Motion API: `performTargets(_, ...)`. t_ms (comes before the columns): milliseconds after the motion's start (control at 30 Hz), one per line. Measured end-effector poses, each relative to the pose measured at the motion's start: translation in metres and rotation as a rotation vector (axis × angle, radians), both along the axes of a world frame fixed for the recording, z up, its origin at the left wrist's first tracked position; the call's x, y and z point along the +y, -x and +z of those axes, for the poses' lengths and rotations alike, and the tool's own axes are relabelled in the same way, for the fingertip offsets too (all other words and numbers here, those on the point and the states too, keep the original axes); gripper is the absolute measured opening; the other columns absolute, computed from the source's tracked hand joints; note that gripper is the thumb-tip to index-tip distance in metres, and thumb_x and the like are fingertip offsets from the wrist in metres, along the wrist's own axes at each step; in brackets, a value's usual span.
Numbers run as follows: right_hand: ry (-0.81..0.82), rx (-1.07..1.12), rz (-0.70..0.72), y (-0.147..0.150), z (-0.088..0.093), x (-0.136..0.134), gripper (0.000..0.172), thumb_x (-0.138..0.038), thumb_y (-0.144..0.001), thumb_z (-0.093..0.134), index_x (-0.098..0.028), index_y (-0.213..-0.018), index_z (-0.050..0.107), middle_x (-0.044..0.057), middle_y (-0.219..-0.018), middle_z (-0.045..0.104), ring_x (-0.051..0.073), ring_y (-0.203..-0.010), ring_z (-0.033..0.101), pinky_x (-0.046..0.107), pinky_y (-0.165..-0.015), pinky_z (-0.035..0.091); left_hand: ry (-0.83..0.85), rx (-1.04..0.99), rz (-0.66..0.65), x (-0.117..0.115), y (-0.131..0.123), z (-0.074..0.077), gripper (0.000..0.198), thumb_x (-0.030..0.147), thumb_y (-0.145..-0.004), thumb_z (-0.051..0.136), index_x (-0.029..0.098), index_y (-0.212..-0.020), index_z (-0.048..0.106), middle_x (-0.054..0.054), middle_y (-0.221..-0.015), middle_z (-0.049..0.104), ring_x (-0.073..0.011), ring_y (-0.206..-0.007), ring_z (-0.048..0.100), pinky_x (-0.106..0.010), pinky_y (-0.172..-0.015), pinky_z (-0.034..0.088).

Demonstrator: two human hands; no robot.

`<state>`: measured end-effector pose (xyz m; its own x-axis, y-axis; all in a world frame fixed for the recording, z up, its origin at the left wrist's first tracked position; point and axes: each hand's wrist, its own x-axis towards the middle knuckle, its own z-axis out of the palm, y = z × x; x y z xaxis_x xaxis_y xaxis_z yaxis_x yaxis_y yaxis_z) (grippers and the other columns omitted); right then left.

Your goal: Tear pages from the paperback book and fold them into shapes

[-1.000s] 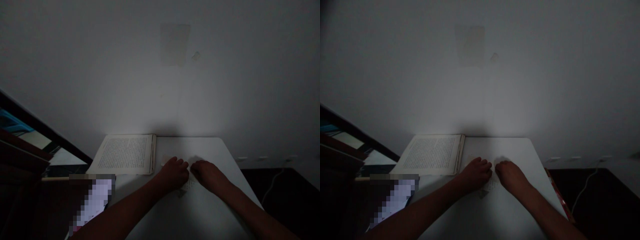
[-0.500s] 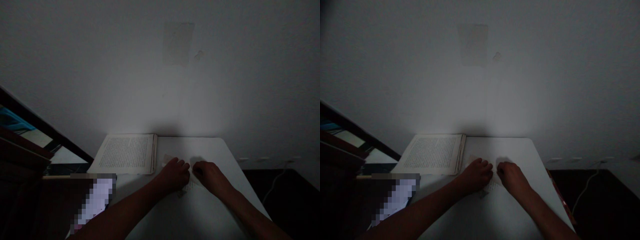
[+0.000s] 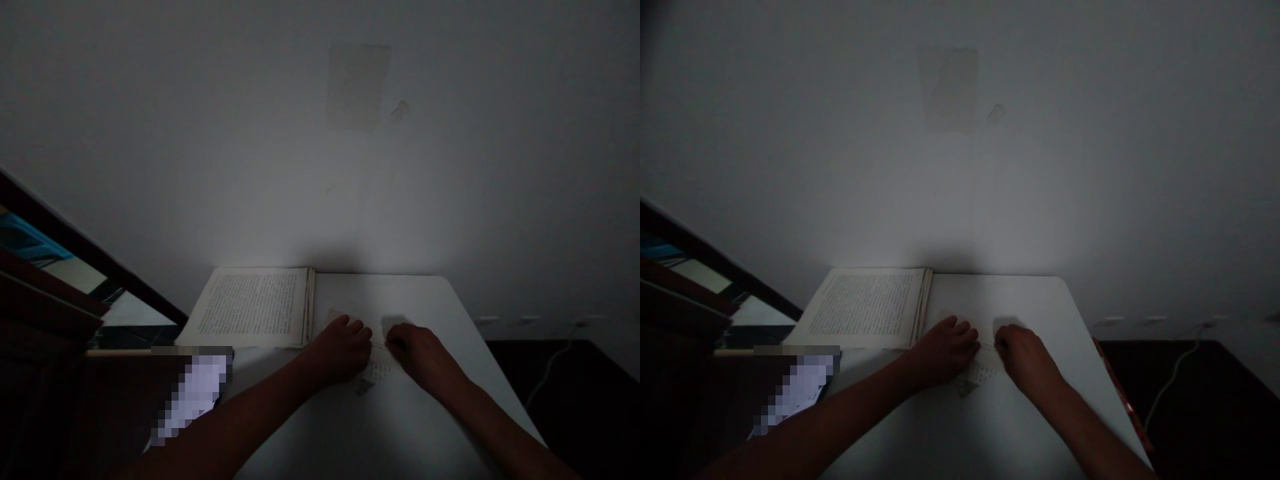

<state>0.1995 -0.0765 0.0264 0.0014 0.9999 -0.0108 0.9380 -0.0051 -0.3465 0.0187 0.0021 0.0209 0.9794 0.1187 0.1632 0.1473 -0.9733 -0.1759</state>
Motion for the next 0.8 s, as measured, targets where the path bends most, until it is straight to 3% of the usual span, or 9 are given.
performTargets(467,0.005,0.026,0.024,-0.008,-0.003,0.002,0.017,-0.016,-0.079,0.049,-0.018,-0.074,0.066,0.005,-0.077,0.068,0.019,-0.072,0.063,0.028,-0.068,0.043,-0.006,0.027,0.085,-0.014,0.001,-0.002,0.01,0.02,-0.085,0.052,0.014,-0.08,0.058,-0.005,-0.081,0.053,-0.0211,-0.075,0.049,-0.035,-0.063,0.036)
performTargets(800,-0.008,-0.039,-0.052,0.004,-0.004,0.006,0.017,-0.032,-0.078,0.057,-0.02,-0.07,0.064,0.004,-0.071,0.068,0.019,-0.064,0.062,0.028,-0.06,0.04,0.014,0.002,0.1,-0.019,0.0,0.001,0.009,0.018,-0.086,0.05,0.014,-0.084,0.057,-0.006,-0.081,0.053,-0.0206,-0.076,0.05,-0.035,-0.064,0.036)
